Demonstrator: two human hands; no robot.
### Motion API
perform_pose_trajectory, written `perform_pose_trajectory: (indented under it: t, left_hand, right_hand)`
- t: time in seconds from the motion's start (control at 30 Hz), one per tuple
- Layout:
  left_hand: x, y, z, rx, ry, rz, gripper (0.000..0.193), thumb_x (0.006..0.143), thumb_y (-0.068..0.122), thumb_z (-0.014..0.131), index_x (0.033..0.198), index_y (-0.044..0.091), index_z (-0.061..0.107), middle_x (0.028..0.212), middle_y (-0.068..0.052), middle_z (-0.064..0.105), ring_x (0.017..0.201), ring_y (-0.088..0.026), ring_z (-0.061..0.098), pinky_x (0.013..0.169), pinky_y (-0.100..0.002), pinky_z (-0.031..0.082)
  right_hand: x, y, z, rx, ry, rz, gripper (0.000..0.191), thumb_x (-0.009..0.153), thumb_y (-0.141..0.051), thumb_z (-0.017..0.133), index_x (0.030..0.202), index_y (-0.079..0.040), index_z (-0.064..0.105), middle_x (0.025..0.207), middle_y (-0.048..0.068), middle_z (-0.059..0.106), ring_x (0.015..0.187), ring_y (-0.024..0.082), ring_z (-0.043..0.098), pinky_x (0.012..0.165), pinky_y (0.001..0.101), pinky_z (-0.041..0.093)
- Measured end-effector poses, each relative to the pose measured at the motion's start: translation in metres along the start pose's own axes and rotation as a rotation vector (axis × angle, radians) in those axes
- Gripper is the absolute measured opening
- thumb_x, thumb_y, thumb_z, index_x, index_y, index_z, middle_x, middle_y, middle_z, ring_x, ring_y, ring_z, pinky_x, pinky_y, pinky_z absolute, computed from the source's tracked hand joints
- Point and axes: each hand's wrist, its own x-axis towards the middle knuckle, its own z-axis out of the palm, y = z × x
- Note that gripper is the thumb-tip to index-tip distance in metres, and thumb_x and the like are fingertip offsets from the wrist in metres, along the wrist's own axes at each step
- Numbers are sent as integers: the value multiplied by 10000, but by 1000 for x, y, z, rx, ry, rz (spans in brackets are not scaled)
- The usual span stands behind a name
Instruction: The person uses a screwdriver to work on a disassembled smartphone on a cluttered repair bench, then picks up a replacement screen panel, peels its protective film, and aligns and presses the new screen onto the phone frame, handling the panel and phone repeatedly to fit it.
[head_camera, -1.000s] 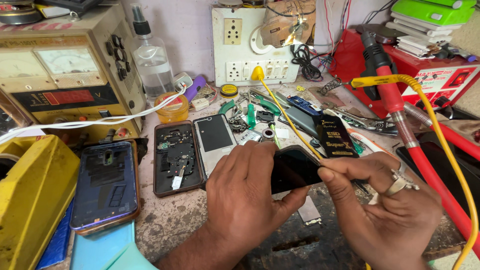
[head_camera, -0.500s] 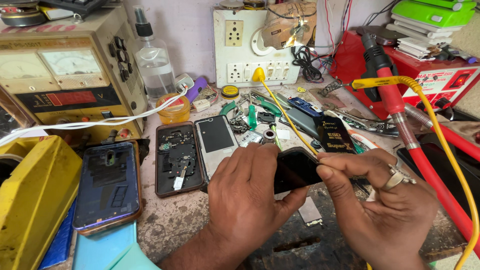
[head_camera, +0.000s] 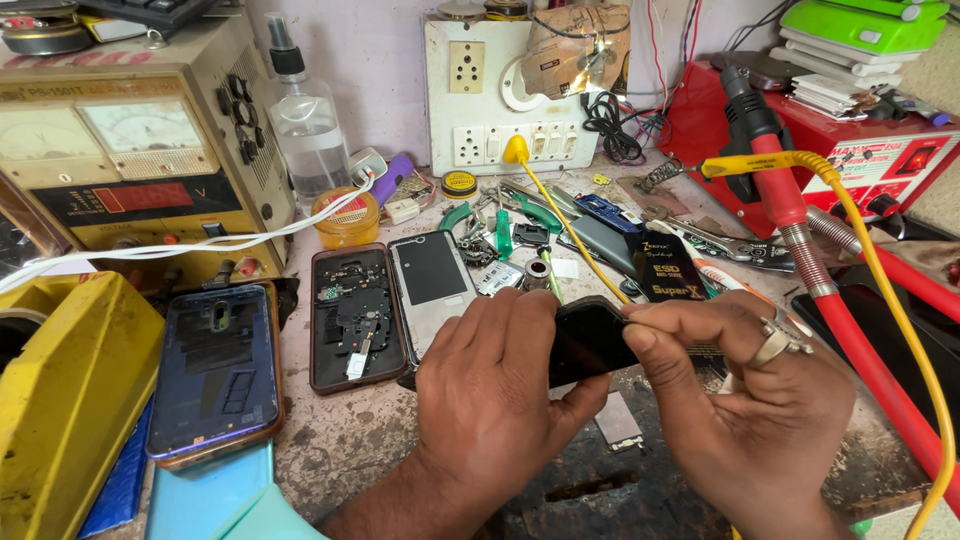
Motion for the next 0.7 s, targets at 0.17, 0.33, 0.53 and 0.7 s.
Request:
perform_pose_trajectory:
  t: [0.17,0.33,0.53,0.7]
  left_hand:
    - [0,0,-1,-9,-1,8,584,674,251,911,1089,19,573,903,-97,605,820,-300,639,704,-422,517]
    - [0,-1,-1,-7,-6,1,580,688,254,911,1094,16,573,905,-97,606,818,-295,639,699,-419,514]
    - [0,0,-1,2,-9,-6,575,678,258,905,1088,25,577,895,-100,603,811,-300,635,698,-422,512]
    - [0,1,-1,12,2,-1,572,682,252,901,1093,22,575,898,-98,603,815,-298,636,698,-421,508]
  right_hand:
    - [-2,1,3,35,26,-18,99,937,-5,783,1012,-43,730,941,35,744,804,89,660,777,230,522]
    - [-3,1,8,45,60,-23,104,949,-5,788,1025,-43,730,887,33,732,779,81,649,744,214,512]
    - [1,-4,6,-8,44,-24,106,923,-8,796,1005,-40,738,898,34,723,767,83,652,722,219,518]
    - [5,-5,6,66,33,8,104,937,-2,792,1022,-40,746,868,37,717,775,100,641,750,227,516]
